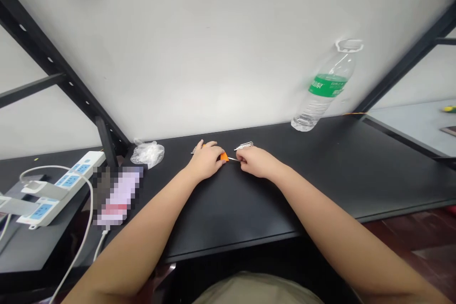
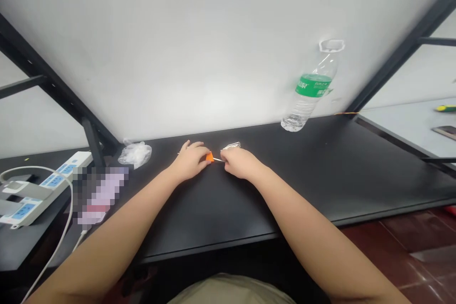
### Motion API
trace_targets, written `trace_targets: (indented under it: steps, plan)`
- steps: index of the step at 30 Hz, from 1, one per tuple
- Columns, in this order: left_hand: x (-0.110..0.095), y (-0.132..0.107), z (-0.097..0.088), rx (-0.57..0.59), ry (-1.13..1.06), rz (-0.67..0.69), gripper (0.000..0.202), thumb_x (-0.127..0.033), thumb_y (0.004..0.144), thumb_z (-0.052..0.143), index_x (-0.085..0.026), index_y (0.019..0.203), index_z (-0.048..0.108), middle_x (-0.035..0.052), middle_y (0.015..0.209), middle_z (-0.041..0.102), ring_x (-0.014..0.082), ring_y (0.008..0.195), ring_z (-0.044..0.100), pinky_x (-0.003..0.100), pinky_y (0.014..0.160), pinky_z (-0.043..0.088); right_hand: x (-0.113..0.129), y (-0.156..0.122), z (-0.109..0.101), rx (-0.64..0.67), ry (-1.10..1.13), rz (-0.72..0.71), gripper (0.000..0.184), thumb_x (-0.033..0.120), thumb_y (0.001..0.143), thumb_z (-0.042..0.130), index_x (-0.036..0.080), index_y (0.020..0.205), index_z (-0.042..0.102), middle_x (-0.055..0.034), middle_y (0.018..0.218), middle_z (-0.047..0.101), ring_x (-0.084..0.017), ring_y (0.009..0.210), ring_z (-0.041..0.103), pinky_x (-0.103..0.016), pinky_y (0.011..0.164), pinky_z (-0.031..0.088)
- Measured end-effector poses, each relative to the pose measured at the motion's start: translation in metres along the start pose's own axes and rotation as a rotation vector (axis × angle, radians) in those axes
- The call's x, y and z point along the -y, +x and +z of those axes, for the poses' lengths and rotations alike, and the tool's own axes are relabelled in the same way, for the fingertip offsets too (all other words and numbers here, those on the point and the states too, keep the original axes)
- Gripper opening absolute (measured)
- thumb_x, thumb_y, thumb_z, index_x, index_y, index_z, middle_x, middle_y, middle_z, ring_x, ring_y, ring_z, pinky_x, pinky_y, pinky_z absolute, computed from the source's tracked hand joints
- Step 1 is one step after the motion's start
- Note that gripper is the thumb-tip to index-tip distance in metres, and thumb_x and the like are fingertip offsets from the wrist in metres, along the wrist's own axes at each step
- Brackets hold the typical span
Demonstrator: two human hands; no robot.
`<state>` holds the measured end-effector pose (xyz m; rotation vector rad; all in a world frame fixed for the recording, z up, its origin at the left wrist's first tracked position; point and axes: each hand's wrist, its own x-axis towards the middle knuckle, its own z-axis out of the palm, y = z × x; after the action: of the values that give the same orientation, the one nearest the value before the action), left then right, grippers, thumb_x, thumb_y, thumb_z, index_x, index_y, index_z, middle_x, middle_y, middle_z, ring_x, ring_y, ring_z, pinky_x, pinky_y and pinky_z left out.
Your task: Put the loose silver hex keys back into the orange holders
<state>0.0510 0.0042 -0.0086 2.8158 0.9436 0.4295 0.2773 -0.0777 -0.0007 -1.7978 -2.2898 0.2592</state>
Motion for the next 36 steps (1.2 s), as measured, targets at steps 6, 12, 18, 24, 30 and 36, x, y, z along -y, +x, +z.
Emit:
trace_targets:
  steps: [6,12,18,24,30,36]
  plan:
    - [0.0,0.0,-0.003,-0.078,-0.127,0.031,0.037,-0.031,0.078,0.075,-0.026,0.112,0.062,0.0054,0.114,0.068,0.0277,0.113,0.061,0.052,0.109,0.043,-0.004,-0.001,0.001,-0.025,-0.01,-0.027,0.01,0.012,0.082,0.058,0.022,0.083,0.06,-0.0024,0.088,0.067,-0.017,0.074,0.054,-0.028,0.061,0.03]
    - [0.0,-0.004,-0.008,-0.128,-0.142,0.126,0.041,-0.024,0.078,0.075,-0.024,0.117,0.061,0.0057,0.116,0.068,0.0272,0.112,0.06,0.045,0.099,0.049,-0.006,0.001,0.001,-0.041,0.075,-0.125,0.012,0.01,0.079,0.058,0.022,0.081,0.061,-0.0017,0.085,0.065,-0.017,0.075,0.054,-0.028,0.066,0.033]
    - [-0.006,-0.008,-0.016,-0.206,-0.194,0.184,0.036,-0.021,0.082,0.073,-0.024,0.115,0.059,0.0051,0.116,0.067,0.0245,0.111,0.06,0.042,0.097,0.052,-0.014,-0.001,-0.009,-0.054,0.31,-0.187,0.012,0.013,0.08,0.056,0.022,0.084,0.064,0.0003,0.079,0.062,-0.016,0.073,0.053,-0.028,0.067,0.037]
    - [-0.006,-0.01,-0.015,-0.263,-0.247,0.237,0.03,-0.022,0.087,0.071,-0.024,0.114,0.058,0.0057,0.121,0.065,0.0231,0.115,0.058,0.042,0.099,0.053,-0.026,-0.005,-0.016,-0.006,0.508,-0.152,0.014,0.019,0.081,0.059,0.022,0.091,0.068,0.0007,0.081,0.063,-0.016,0.07,0.053,-0.028,0.065,0.04]
    - [-0.001,-0.011,-0.017,-0.29,-0.244,0.202,0.025,-0.025,0.087,0.072,-0.023,0.108,0.06,0.008,0.123,0.065,0.025,0.121,0.058,0.042,0.094,0.056,-0.03,-0.005,-0.015,0.004,0.529,-0.161,0.014,0.024,0.084,0.062,0.022,0.094,0.071,-0.0011,0.085,0.065,-0.016,0.073,0.056,-0.029,0.068,0.042]
    - [-0.004,-0.013,-0.021,-0.272,-0.247,0.177,0.022,-0.025,0.087,0.072,-0.023,0.105,0.06,0.0069,0.123,0.066,0.0239,0.121,0.058,0.04,0.093,0.057,-0.026,-0.005,-0.019,-0.04,0.51,-0.116,0.015,0.031,0.089,0.061,0.023,0.093,0.073,-0.0022,0.092,0.066,-0.016,0.077,0.057,-0.03,0.072,0.045]
